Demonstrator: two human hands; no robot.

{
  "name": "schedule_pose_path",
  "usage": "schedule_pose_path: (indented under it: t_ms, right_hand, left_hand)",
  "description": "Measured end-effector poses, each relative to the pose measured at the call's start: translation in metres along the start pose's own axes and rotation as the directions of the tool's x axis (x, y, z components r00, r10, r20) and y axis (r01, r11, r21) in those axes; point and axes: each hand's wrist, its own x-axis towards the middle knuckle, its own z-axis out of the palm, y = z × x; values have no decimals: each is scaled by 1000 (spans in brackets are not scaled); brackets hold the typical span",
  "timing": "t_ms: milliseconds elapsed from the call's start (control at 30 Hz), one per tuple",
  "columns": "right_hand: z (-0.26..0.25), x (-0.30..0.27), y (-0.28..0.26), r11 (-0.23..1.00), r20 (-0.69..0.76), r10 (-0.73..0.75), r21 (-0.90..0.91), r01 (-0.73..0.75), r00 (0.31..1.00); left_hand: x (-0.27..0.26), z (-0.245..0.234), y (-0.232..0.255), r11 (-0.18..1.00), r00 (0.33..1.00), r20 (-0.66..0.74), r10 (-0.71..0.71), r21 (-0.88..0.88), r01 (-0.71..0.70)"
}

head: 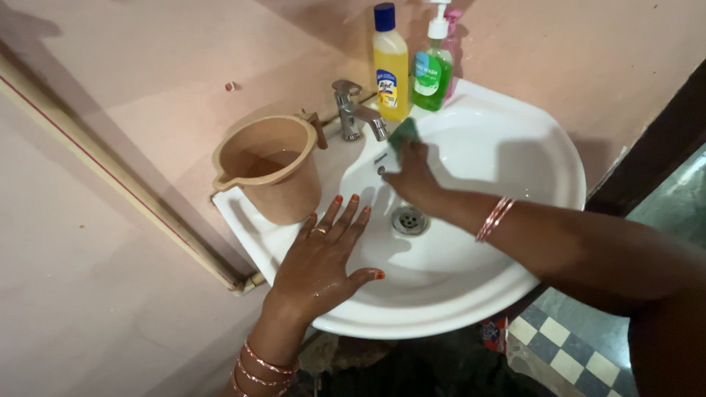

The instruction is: The person scrubs a white bathroom sink with a green sponge, rinses the sponge, and pours water from a beige plastic jug into the sink to rinse the basin. The person then resumes scrubbing the sink surface and the drain area with the sponge.

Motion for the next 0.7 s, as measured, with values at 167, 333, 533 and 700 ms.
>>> schedule_pose_path:
  t_ms: [167, 333, 533, 700]
  right_hand:
    - [0, -4, 3, 1000, 18, 7, 9, -7, 1000]
    - [21, -13, 8, 989, 18, -142, -39, 142, 990]
    - [-5, 25, 41, 997, -73, 79, 2, -79, 994]
    - [12, -26, 1, 981, 74, -192, -3, 193, 979]
  left_hand:
    - [0, -2, 2, 1000, 1000, 10, -11, -5, 11]
    - [-1, -6, 4, 999, 999, 30, -26, -28, 27]
    - [0, -2, 1, 999, 999, 29, -28, -27, 29]
    - [-1, -6, 4, 1000, 1000, -13, -8, -29, 7]
